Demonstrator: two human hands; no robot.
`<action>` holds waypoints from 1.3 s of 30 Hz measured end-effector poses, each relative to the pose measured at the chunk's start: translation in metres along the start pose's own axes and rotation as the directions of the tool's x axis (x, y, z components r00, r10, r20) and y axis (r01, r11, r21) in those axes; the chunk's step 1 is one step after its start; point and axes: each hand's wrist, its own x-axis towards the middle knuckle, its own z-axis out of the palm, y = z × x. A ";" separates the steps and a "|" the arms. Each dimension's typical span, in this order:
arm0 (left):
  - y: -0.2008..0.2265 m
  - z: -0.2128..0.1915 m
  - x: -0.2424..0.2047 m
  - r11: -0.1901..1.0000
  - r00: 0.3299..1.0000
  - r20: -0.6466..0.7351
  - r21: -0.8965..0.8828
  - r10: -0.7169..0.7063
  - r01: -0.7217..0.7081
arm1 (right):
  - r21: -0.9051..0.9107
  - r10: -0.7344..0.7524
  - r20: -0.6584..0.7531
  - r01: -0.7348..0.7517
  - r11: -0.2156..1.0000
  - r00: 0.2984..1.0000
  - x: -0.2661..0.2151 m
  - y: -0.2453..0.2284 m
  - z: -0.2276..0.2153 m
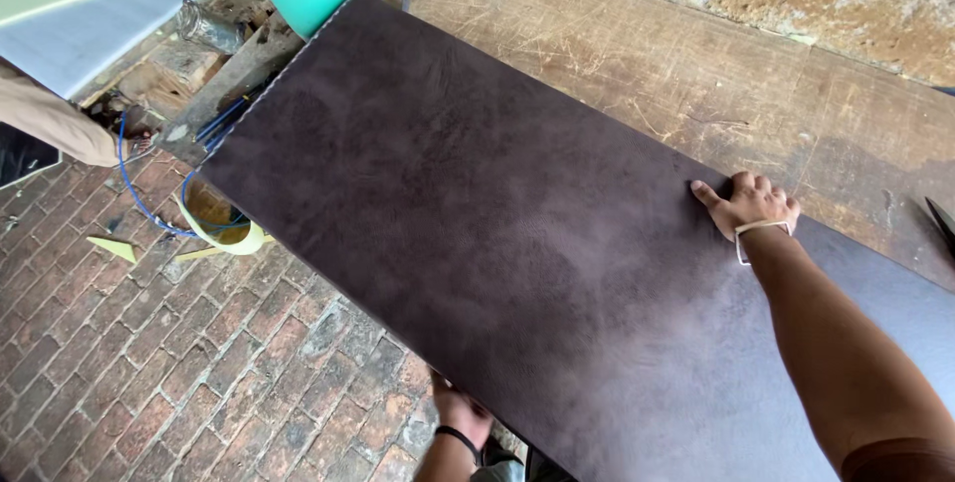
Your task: The person staples brown fabric onto a rectangular cushion using a pneumatic staple gun. They pull the fabric taut, staple along the edges, and flip the cushion to continue securing the fabric on all sides.
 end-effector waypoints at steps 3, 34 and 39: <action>-0.002 0.015 -0.006 0.999 0.997 -0.059 -0.026 -0.044 0.042 | 0.040 0.060 0.040 -0.062 0.997 0.997 -0.002 -0.010 -0.013; 0.166 -0.229 -0.199 0.674 0.306 0.941 0.132 0.145 -0.727 | 0.372 0.145 0.522 -0.377 0.848 0.841 -0.185 -0.041 0.063; 0.214 -0.340 -0.224 0.237 -0.073 0.936 -0.162 0.344 -0.958 | 0.352 0.171 0.500 -0.380 0.855 0.849 -0.316 -0.100 0.091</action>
